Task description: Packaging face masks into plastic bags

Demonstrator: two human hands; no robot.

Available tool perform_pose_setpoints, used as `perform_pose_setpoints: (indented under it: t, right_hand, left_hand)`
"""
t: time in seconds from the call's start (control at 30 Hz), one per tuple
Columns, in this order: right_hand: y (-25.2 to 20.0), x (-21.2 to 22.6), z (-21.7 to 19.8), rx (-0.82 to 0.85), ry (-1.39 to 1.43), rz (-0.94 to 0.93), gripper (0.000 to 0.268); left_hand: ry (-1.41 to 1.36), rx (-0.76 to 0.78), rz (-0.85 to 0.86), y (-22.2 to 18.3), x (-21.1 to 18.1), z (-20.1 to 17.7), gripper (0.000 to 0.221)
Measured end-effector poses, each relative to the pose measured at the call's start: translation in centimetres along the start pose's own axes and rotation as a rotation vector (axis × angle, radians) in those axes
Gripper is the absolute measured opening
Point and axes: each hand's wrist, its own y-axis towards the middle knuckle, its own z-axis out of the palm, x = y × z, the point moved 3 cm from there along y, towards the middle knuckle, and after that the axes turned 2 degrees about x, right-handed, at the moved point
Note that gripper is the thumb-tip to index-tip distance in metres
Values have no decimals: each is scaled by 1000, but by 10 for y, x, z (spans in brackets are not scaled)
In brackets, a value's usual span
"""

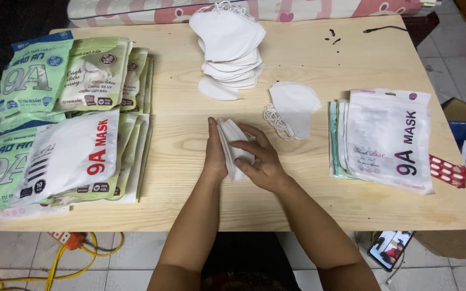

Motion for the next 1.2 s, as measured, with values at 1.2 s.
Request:
perform_pose_setpoints:
  t: [1.2]
  right_hand:
    - [-28,-69,-37,-389,342,507,48]
  left_hand:
    - [87,-256,432,36,14,-48,68]
